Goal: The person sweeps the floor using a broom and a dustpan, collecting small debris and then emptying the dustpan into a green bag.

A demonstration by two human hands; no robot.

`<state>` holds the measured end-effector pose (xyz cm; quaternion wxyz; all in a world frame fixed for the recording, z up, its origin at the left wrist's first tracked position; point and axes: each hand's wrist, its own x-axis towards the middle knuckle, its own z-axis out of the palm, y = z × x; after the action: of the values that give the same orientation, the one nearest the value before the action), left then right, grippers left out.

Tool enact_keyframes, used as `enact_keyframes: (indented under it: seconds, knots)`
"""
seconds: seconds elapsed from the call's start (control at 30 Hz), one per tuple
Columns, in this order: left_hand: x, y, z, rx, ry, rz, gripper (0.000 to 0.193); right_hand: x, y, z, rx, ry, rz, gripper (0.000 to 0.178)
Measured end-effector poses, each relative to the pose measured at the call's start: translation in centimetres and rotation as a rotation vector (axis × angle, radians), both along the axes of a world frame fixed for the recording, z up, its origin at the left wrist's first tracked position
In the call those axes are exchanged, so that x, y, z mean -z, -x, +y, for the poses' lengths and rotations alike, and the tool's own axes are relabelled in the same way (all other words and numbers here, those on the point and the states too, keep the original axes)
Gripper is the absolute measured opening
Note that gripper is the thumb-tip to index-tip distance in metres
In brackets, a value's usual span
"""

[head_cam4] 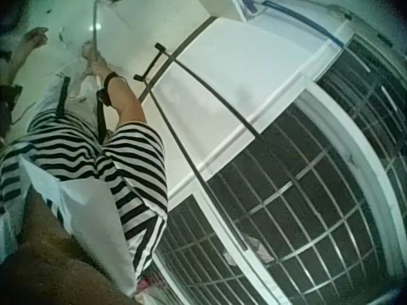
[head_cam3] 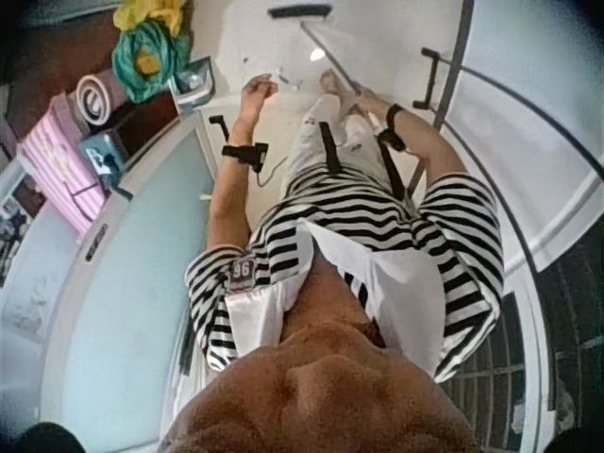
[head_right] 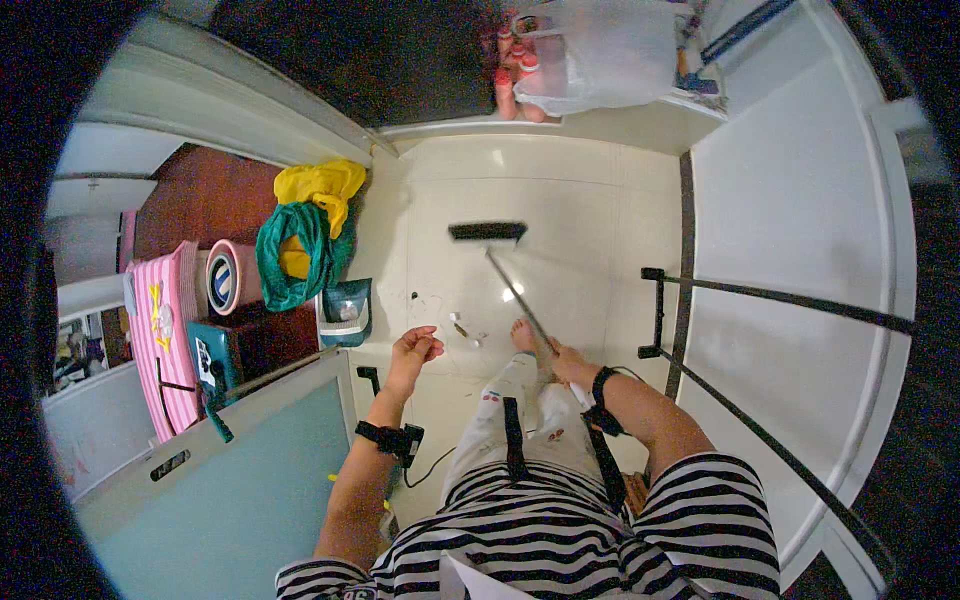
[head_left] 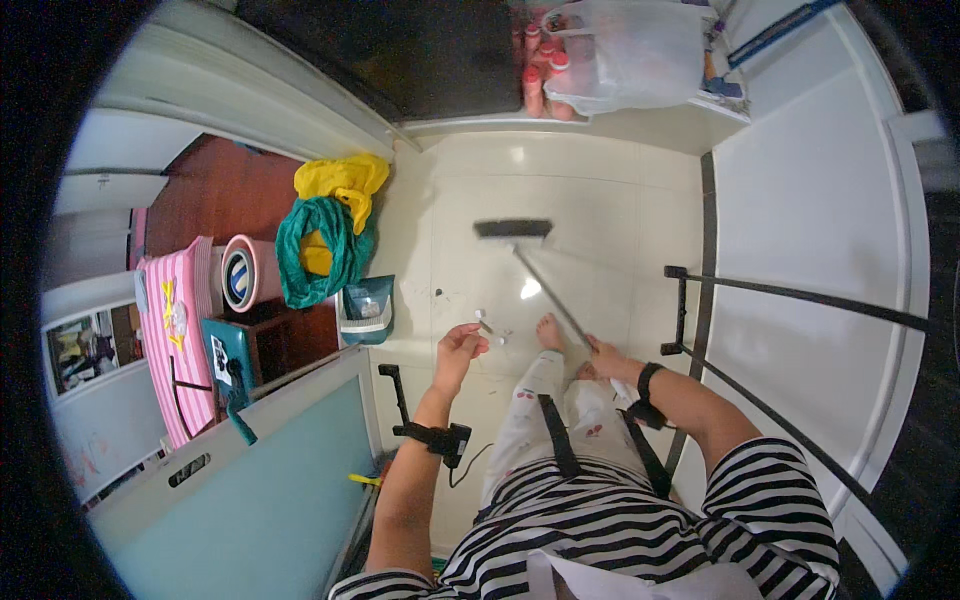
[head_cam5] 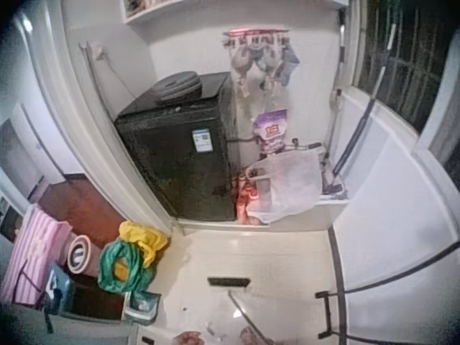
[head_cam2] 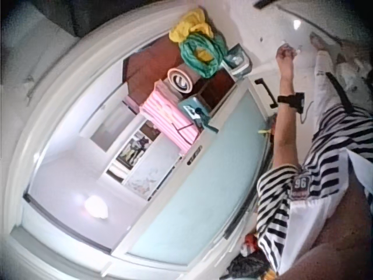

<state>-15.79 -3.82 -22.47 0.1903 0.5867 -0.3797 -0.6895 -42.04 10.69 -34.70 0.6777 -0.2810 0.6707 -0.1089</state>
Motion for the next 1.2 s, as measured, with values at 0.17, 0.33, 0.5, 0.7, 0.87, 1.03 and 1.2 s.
enact_keyframes:
  seconds: [0.17, 0.33, 0.5, 0.7, 0.87, 1.03, 1.2]
  knots:
    - [-0.6, 2.7, 0.1, 0.140, 0.008, -0.012, 0.020, -6.5, 2.5, 5.7, -0.009, -0.071, -0.074, 0.048]
    - [-1.5, 4.0, 1.5, 0.158, -0.024, -0.021, 0.020, -6.7, 5.8, 11.0, 0.078, 0.223, 0.095, 0.046]
    - [-1.9, 6.2, 4.4, 0.215, -0.018, 0.009, 0.020, -0.7, 12.1, 10.9, 0.373, 0.188, 0.185, 0.045]
    - [-2.7, 5.5, 8.9, 0.254, -0.013, 0.022, 0.021, 4.2, 13.5, 10.2, 0.608, 0.118, -0.252, 0.054]
    - [-4.0, 3.8, 9.6, 0.212, -0.005, -0.038, 0.021, 5.5, -1.5, 12.9, 0.406, 0.174, -0.055, 0.045]
    - [-4.5, -0.5, 9.2, 0.206, 0.033, -0.065, 0.022, 2.9, -7.0, 13.5, 0.267, 0.187, -0.255, 0.038]
    - [-4.9, -0.6, 8.6, 0.223, 0.058, -0.022, 0.022, -6.0, -6.4, 13.1, 0.386, -0.041, -0.372, 0.039]
